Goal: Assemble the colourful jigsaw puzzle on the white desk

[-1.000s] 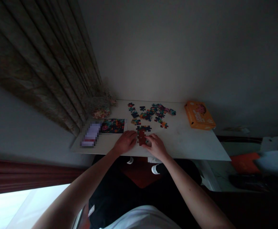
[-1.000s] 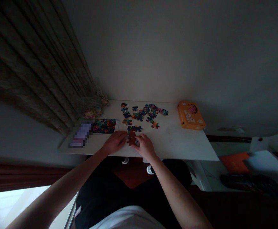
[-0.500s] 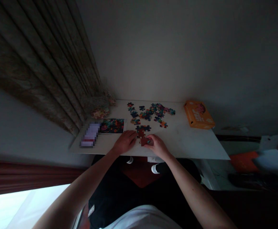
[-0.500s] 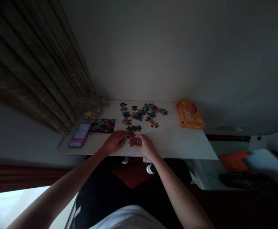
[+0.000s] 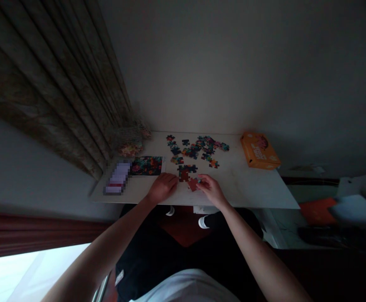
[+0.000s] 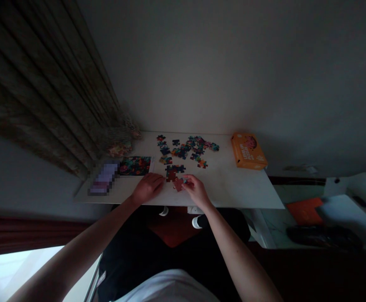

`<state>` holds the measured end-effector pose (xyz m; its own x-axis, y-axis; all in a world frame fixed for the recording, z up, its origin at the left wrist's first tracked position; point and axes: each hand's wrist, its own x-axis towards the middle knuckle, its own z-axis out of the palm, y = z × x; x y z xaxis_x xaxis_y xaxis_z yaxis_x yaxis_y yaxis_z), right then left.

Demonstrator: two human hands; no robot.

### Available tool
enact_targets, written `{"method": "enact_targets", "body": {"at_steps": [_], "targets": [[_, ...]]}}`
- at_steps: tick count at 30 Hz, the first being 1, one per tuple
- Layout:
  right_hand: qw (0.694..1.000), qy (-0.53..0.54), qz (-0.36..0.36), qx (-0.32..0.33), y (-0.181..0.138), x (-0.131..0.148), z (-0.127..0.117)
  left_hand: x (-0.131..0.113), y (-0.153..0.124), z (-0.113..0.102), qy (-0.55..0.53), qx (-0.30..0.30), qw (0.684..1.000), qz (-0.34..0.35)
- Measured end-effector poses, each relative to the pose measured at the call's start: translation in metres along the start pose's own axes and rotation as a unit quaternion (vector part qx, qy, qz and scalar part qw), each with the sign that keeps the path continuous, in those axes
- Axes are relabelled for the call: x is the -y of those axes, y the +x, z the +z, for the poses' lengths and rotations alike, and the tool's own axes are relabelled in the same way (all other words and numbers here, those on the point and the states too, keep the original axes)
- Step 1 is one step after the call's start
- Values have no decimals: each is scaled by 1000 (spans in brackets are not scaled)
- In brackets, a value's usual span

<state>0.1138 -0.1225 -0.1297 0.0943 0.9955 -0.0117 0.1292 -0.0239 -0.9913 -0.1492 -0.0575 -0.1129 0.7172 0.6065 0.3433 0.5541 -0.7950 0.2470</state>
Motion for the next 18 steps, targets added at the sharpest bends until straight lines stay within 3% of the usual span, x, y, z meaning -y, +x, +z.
{"method": "enact_targets", "body": {"at_steps": [6,11,18], "targets": [[997,62,39,-7,0,4,2,-7,-8,0,-16,-26,999,-14],[997,68,39,-2,-1,9,2,-24,-1,10,-125,-68,987,-80],[993,98,62,-26,-8,14,7,-51,4,22,-334,-58,912,-231]]}}
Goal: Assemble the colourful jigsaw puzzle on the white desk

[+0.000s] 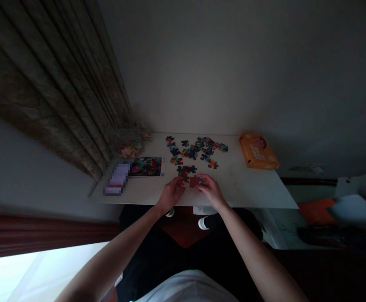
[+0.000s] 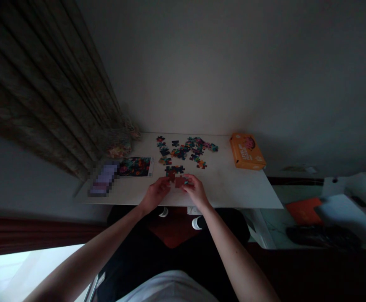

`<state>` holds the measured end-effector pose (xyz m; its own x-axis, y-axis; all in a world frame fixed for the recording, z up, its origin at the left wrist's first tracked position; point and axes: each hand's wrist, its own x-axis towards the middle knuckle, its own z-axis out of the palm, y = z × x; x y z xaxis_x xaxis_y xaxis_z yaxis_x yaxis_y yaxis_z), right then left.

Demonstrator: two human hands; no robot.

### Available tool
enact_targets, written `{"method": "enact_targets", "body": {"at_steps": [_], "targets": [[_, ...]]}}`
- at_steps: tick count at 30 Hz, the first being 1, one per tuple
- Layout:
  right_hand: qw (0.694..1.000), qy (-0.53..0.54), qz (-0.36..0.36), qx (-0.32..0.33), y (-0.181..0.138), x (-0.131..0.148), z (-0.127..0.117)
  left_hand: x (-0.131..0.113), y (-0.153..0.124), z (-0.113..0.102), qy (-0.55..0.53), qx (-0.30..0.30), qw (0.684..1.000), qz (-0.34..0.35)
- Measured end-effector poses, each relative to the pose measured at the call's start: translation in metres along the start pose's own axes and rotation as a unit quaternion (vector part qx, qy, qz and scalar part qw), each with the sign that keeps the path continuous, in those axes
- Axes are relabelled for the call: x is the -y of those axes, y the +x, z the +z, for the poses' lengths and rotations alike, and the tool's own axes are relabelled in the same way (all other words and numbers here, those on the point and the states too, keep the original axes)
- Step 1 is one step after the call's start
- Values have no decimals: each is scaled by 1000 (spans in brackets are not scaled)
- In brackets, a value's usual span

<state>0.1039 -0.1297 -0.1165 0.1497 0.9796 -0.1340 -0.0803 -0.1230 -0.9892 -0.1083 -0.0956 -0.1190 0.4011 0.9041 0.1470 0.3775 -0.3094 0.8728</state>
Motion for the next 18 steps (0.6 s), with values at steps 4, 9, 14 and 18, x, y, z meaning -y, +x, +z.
{"method": "enact_targets", "body": {"at_steps": [4,9,14,18], "targets": [[995,86,46,-9,-12,-2,12,-11,-11,13,-101,-19,992,-66],[993,101,59,-19,-20,-7,24,-19,-12,22,-199,-33,974,-104],[992,-121,-39,0,-18,-11,20,-18,-6,9,-111,-34,984,-136],[918,-344,-196,-5,-7,-6,12,-15,-2,-4,26,2,992,-122]]}}
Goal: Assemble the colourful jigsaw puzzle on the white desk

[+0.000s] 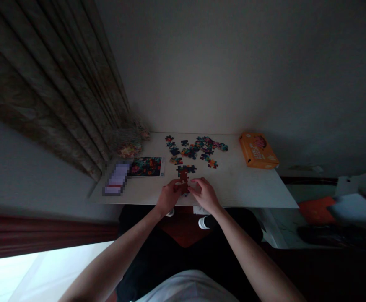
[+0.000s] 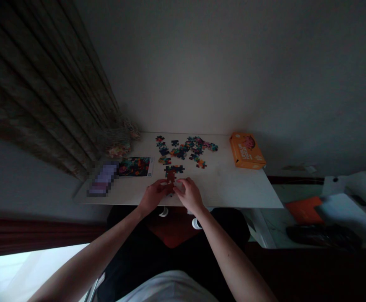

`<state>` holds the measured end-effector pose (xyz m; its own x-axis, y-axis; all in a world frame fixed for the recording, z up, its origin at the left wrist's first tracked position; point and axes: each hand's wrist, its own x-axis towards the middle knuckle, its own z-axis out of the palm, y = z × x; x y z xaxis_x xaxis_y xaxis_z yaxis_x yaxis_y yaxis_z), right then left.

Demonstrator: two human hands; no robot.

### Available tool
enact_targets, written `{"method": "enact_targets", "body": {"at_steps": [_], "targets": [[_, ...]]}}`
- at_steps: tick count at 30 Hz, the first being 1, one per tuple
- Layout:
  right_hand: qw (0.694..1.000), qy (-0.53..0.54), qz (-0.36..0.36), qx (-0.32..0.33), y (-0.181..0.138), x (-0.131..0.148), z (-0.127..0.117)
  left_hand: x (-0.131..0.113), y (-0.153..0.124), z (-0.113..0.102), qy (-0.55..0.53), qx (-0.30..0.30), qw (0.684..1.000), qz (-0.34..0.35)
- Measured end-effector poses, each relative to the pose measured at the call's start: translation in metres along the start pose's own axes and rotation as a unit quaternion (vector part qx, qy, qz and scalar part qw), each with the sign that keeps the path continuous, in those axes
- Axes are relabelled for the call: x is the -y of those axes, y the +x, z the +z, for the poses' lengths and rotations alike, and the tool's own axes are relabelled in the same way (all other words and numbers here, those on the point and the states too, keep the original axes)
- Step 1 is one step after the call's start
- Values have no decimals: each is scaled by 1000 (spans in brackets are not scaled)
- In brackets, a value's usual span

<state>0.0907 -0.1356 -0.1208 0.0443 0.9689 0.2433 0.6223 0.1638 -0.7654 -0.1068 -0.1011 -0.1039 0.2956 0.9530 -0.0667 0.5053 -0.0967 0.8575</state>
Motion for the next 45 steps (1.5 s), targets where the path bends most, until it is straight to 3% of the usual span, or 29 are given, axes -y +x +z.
{"method": "enact_targets", "body": {"at_steps": [4,8,13,23,28,33,39,45], "targets": [[989,-109,-94,35,21,-6,-1,5,5,-3,145,-6,987,68],[977,-163,-119,76,39,-14,4,10,1,-4,263,-45,949,167],[971,-181,-130,88,47,-22,7,16,-3,-10,285,16,917,277],[973,-176,-125,84,46,-23,7,21,8,-17,269,44,919,285],[973,-175,-123,84,46,-22,7,8,6,-7,237,30,955,175],[972,-178,-120,92,46,-21,6,-6,9,-3,257,24,964,58],[970,-190,-108,103,46,-18,5,-4,7,-6,255,28,960,116],[972,-181,-113,100,46,-18,6,11,5,-9,291,19,935,204]]}}
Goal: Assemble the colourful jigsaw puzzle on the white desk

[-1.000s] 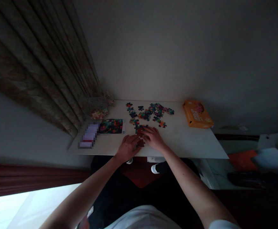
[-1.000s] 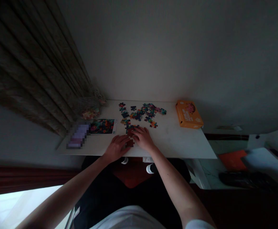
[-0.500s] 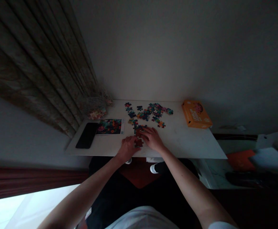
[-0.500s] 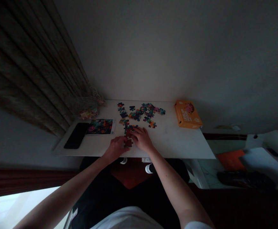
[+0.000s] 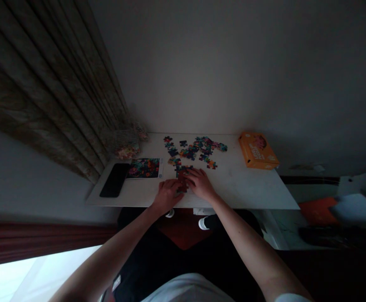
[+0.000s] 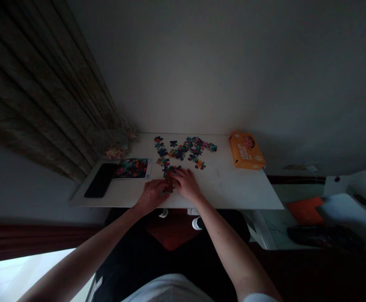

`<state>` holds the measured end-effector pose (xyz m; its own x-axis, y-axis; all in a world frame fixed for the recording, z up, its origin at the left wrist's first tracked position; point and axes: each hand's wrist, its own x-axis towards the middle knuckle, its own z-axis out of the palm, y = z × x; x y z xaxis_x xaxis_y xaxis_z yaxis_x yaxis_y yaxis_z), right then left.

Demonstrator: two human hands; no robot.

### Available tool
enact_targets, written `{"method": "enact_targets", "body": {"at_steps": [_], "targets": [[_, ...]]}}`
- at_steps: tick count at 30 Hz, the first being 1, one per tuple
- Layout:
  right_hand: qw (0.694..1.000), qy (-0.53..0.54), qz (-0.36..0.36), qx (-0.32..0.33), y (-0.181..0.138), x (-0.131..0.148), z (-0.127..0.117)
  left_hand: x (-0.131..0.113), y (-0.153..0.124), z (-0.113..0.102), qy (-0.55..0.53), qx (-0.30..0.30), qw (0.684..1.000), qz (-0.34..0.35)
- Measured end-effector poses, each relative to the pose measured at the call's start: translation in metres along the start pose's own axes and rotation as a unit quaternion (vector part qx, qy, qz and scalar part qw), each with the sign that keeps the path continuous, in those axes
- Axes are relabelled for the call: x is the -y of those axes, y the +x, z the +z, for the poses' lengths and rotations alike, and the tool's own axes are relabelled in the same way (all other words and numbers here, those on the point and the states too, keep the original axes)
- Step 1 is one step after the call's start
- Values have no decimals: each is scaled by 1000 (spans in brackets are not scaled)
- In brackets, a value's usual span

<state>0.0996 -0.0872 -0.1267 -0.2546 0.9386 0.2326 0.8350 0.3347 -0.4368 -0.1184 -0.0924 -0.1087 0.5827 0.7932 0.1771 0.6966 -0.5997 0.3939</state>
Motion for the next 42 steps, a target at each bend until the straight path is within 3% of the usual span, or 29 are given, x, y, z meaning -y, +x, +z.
{"method": "enact_targets", "body": {"at_steps": [7,19,22,27,30,33,37,42], "targets": [[1000,-1,-3,-5,0,-1,2,9,-3,5,57,32,991,115],[1000,3,-11,-25,-2,-2,6,10,-3,5,71,28,989,124],[998,30,-15,-57,-1,-6,9,11,-3,5,68,23,990,124],[978,71,67,-186,0,-41,-7,12,-5,9,61,17,991,120],[971,24,123,-203,-3,-73,-29,11,-6,10,59,10,991,118],[970,-39,177,-160,-6,-96,-46,10,-6,9,57,12,991,119],[969,-101,217,-68,-8,-105,-54,9,-6,8,58,20,992,115],[963,-91,249,-48,1,-108,-57,9,-6,8,58,21,991,115]]}}
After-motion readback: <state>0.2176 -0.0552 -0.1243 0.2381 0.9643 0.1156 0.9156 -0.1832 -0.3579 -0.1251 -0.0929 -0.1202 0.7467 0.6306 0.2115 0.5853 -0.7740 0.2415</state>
